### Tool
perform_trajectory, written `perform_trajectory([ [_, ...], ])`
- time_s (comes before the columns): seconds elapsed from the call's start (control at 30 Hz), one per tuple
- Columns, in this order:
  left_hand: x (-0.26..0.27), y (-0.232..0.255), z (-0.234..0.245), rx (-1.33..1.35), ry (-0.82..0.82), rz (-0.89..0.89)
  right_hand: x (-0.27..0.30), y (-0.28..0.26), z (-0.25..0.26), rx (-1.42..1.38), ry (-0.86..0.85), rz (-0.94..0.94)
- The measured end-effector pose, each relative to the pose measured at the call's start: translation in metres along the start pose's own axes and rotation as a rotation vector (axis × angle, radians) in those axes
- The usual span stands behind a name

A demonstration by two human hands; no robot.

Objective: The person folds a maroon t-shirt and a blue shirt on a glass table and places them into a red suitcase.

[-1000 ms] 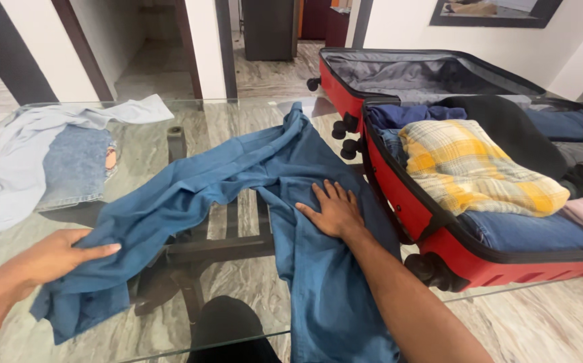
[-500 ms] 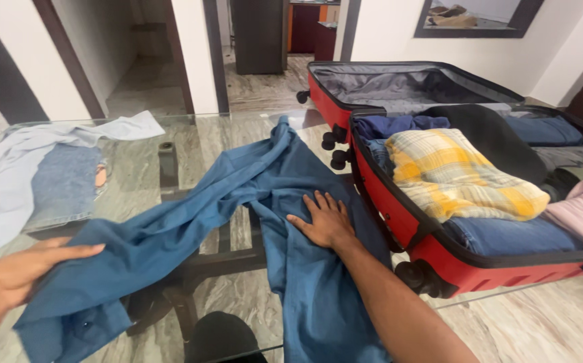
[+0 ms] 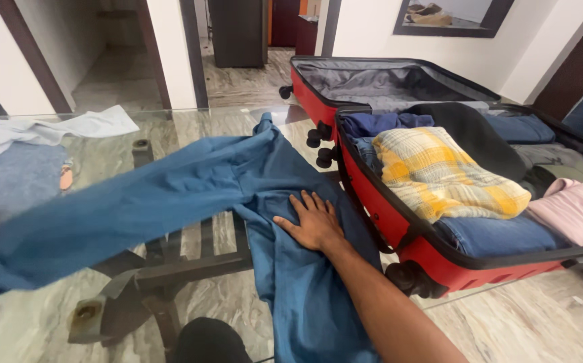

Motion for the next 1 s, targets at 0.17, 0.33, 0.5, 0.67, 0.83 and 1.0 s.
perform_trajectory([
  [0.17,-0.009,0.07,-0.017,-0.269,0.287,-0.139,0.0,-0.001,0.0,0.012,-0.003,-0.006],
  [0.33,-0.014,0.183,-0.118,-0.092,0.09,-0.344,-0.008,-0.005,-0.004,0.033,-0.047,0.021],
  [0.5,0.007,0.303,-0.174,0.129,0.145,-0.397,-0.02,-0.012,0.007,0.121,-0.191,0.055],
  [0.67,-0.023,0.338,-0.243,0.071,-0.234,-0.173,-0.039,-0.012,0.035,0.18,-0.209,0.071],
  [0.83,-0.099,0.321,-0.265,0.03,-0.328,-0.193,-0.082,0.008,0.057,-0.015,0.14,-0.053],
  [1.0,-0.159,0.32,-0.266,0.065,-0.212,-0.311,-0.136,-0.019,0.019,-0.019,0.103,-0.014],
])
Point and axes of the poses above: each hand's wrist, its own x-axis away from the middle knuckle, its own z-axis out of the back of the hand, y = z × x, the point moved 10 cm from there along -x, towards the middle knuckle, and after that the axes turned 15 degrees about x, right-handed, at the moved point
